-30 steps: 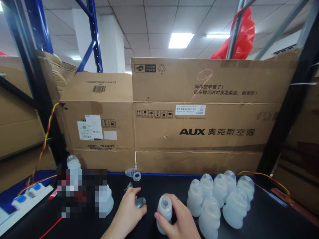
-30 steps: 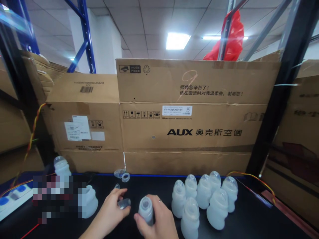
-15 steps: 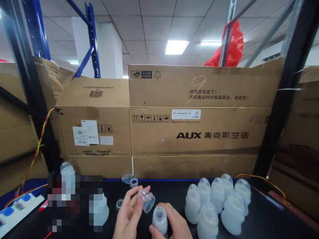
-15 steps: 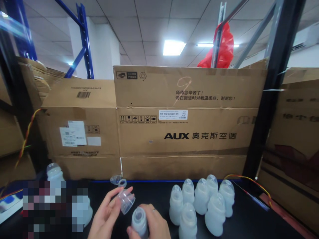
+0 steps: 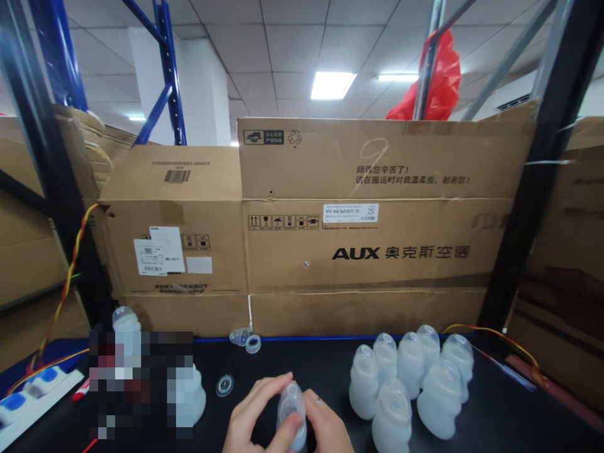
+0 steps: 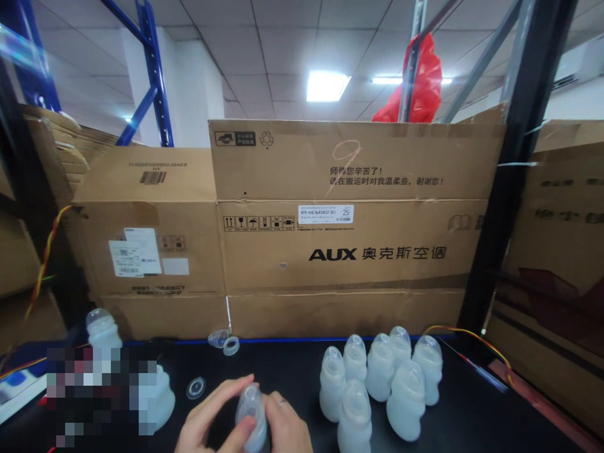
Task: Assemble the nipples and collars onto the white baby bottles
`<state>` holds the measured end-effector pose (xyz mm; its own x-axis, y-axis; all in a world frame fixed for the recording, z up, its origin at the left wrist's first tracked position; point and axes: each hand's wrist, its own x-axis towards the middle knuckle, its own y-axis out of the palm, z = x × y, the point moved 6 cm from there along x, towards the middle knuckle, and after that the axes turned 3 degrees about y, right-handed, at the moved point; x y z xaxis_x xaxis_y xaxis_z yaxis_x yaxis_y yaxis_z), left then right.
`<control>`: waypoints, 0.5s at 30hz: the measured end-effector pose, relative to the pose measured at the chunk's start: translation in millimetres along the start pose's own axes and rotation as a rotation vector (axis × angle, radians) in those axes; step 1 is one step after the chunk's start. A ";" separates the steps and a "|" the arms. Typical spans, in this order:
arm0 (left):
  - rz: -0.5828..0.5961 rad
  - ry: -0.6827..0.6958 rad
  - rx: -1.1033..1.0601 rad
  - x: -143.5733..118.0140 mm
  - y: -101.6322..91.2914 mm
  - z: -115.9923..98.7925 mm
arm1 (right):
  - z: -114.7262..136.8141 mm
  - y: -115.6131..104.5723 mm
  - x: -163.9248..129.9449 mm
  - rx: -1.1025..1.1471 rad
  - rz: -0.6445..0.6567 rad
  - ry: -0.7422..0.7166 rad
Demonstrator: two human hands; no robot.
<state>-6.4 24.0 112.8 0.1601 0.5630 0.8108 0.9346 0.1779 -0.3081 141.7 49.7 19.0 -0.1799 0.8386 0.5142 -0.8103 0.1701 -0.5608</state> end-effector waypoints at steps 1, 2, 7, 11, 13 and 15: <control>0.008 0.033 0.006 0.5 -0.3 -0.3 | 0.1 -0.3 0.8 0.013 0.024 -0.002; 0.013 0.054 0.004 0.0 -0.1 0.5 | 0.0 -0.6 1.5 0.026 0.051 -0.004; 0.037 0.037 -0.052 -10.8 4.1 14.3 | -7.0 0.8 4.9 0.044 0.153 0.001; 0.092 -0.037 -0.128 -14.6 8.5 23.4 | -10.4 4.7 9.4 0.047 0.150 -0.004; 0.111 -0.107 -0.172 -17.4 11.7 25.8 | -9.1 2.9 9.5 0.095 0.154 0.012; 0.075 -0.217 -0.199 -23.8 13.6 28.9 | -6.7 -1.5 5.8 0.192 0.207 0.043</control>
<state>-6.7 36.4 75.0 0.1791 0.7315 0.6579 0.9701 -0.0200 -0.2418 145.6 57.8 18.5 -0.3319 0.8670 0.3717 -0.8503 -0.1043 -0.5159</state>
